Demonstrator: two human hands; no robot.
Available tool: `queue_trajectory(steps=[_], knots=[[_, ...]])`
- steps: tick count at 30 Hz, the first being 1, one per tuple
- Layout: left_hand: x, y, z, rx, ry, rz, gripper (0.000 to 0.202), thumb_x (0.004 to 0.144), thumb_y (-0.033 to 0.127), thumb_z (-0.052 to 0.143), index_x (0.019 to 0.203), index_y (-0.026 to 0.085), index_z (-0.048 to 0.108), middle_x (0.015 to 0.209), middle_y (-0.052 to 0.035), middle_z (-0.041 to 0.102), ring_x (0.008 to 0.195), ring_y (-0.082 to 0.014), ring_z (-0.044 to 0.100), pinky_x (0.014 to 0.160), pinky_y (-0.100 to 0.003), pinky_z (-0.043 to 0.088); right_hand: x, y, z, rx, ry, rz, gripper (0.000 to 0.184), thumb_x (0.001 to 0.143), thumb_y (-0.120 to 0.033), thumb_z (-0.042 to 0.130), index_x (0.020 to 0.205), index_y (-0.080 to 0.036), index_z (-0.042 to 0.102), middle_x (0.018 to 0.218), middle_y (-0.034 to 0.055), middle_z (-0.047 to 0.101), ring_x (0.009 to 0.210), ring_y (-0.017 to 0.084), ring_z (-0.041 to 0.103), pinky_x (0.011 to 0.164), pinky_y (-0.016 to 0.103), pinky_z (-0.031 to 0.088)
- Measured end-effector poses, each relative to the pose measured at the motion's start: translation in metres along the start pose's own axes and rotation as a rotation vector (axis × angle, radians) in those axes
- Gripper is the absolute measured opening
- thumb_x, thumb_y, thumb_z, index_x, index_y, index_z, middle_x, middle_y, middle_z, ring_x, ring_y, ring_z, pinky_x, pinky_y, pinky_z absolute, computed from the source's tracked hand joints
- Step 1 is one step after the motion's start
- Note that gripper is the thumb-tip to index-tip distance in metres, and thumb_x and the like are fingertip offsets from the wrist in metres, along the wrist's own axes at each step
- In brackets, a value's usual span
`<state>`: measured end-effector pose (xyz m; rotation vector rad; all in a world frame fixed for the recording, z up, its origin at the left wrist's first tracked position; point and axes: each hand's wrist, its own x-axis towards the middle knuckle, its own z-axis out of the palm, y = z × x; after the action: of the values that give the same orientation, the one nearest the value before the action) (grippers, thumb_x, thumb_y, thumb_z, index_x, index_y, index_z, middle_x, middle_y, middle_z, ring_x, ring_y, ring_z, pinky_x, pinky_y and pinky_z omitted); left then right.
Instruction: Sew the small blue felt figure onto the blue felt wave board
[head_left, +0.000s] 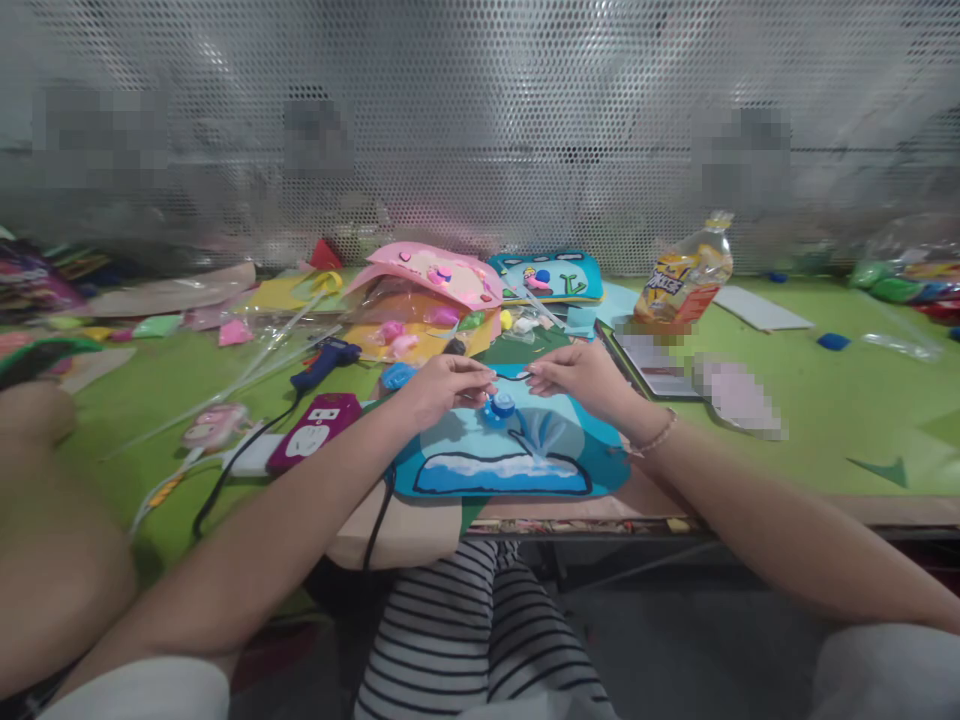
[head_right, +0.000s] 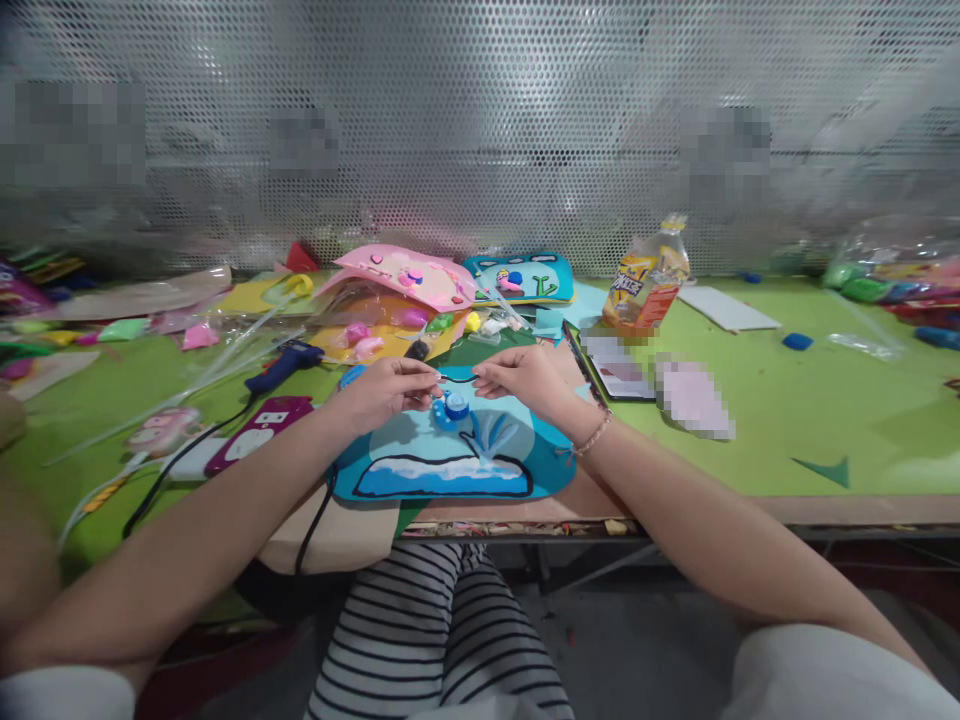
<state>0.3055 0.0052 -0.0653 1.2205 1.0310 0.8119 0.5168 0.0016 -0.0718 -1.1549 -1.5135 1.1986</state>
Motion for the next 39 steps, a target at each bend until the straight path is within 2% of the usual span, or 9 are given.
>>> queue_trajectory(steps=[5, 10, 17, 23, 27, 33, 39], knots=[[0.001, 0.000, -0.001, -0.013, -0.007, -0.001, 0.015, 0.069, 0.023, 0.072, 0.077, 0.012, 0.065, 0.068, -0.0035, 0.067, 0.054, -0.0066, 0.057, 0.059, -0.022, 0.049, 0.001, 0.005, -0.002, 0.117, -0.028, 0.020, 0.030, 0.053, -0.035, 0.082, 0.074, -0.015, 0.072, 0.068, 0.0048, 0.072, 0.064, 0.013, 0.067, 0.066, 0.025, 0.057], [-0.001, 0.001, 0.000, -0.033, -0.052, 0.004, 0.020, 0.068, 0.027, 0.074, 0.077, 0.011, 0.066, 0.068, -0.0052, 0.066, 0.053, -0.0076, 0.057, 0.056, -0.022, 0.048, 0.003, 0.012, -0.007, 0.070, -0.057, -0.053, 0.025, 0.053, -0.030, 0.083, 0.071, -0.017, 0.072, 0.073, 0.0040, 0.072, 0.068, 0.013, 0.066, 0.067, 0.025, 0.055], [-0.002, 0.000, 0.002, -0.064, -0.105, -0.005, 0.031, 0.066, 0.038, 0.075, 0.076, 0.010, 0.066, 0.068, -0.0055, 0.066, 0.052, -0.0079, 0.057, 0.054, -0.022, 0.049, 0.000, 0.002, -0.003, 0.057, -0.033, 0.029, 0.033, 0.057, -0.044, 0.079, 0.070, -0.015, 0.070, 0.065, 0.0051, 0.070, 0.059, 0.012, 0.065, 0.061, 0.025, 0.056], [-0.003, -0.001, 0.002, -0.025, -0.165, -0.013, 0.034, 0.061, 0.037, 0.078, 0.080, 0.011, 0.067, 0.073, -0.0060, 0.068, 0.054, -0.0084, 0.059, 0.056, -0.022, 0.049, -0.004, -0.005, 0.001, -0.103, -0.016, -0.055, 0.048, 0.062, -0.060, 0.069, 0.053, -0.013, 0.061, 0.050, 0.0045, 0.064, 0.041, 0.009, 0.057, 0.043, 0.021, 0.049], [-0.005, 0.000, 0.004, 0.002, -0.187, -0.028, 0.037, 0.061, 0.038, 0.078, 0.083, 0.011, 0.068, 0.074, -0.0062, 0.068, 0.055, -0.0084, 0.059, 0.057, -0.023, 0.049, -0.006, -0.007, 0.002, -0.134, -0.005, -0.084, 0.048, 0.066, -0.060, 0.065, 0.055, -0.013, 0.063, 0.047, 0.0034, 0.062, 0.038, 0.009, 0.055, 0.039, 0.020, 0.047], [-0.007, 0.001, 0.006, 0.035, -0.188, -0.026, 0.040, 0.059, 0.041, 0.079, 0.082, 0.010, 0.067, 0.073, -0.0062, 0.067, 0.054, -0.0084, 0.058, 0.057, -0.023, 0.049, -0.008, -0.006, 0.004, -0.014, -0.066, -0.017, 0.031, 0.061, -0.042, 0.076, 0.074, -0.014, 0.070, 0.064, 0.0047, 0.071, 0.056, 0.012, 0.066, 0.059, 0.024, 0.057], [-0.008, 0.001, 0.006, 0.027, -0.160, -0.017, 0.039, 0.063, 0.040, 0.077, 0.084, 0.013, 0.057, 0.072, -0.0056, 0.066, 0.053, -0.0096, 0.060, 0.057, -0.024, 0.049, -0.009, -0.003, 0.003, 0.057, -0.106, -0.026, 0.029, 0.058, -0.031, 0.079, 0.081, -0.016, 0.071, 0.070, 0.0036, 0.072, 0.068, 0.014, 0.068, 0.069, 0.029, 0.057]])
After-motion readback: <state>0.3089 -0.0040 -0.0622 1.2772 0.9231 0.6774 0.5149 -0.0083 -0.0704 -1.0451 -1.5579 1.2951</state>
